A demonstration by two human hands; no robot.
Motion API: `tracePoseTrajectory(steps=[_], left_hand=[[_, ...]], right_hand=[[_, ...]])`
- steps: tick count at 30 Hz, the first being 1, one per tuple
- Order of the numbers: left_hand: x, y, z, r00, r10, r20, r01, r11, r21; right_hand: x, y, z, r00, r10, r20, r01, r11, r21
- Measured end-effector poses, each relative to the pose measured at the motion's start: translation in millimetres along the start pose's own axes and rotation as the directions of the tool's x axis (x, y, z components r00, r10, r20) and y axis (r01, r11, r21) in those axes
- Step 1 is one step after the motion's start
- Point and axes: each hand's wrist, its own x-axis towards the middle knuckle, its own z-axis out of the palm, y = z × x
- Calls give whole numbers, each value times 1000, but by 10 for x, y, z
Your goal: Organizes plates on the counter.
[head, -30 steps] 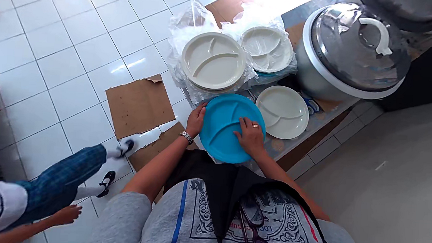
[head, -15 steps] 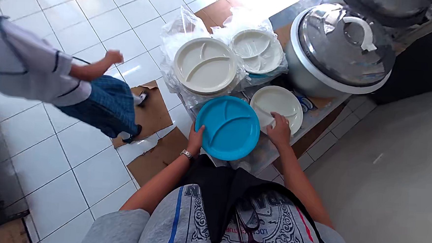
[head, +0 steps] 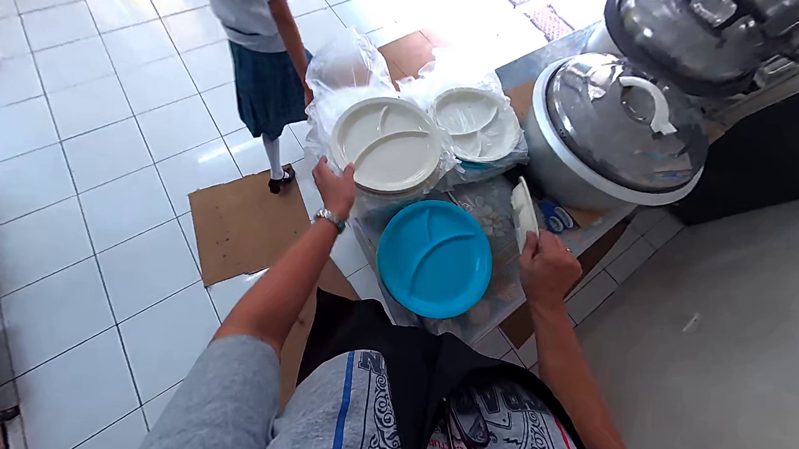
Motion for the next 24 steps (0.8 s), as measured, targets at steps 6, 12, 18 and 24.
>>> tracePoseTrajectory(steps=[6, 12, 18, 24], left_hand=[[645, -83, 43, 983, -174, 60, 162, 972, 168], [572, 8, 41, 930, -339, 144, 335, 941, 48], [456, 1, 10, 930, -327, 167, 360, 905, -228], [247, 287, -172, 954, -220, 202, 291, 841, -456]], right_hand=[[-239, -1246, 57, 948, -231, 219, 211, 971, 113], [48, -1410, 486, 637, -185, 748, -45, 960, 276], [201, -333, 583, 732, 320, 601, -374, 926, -38], [207, 160, 406, 664, 495, 561, -611, 791, 25]])
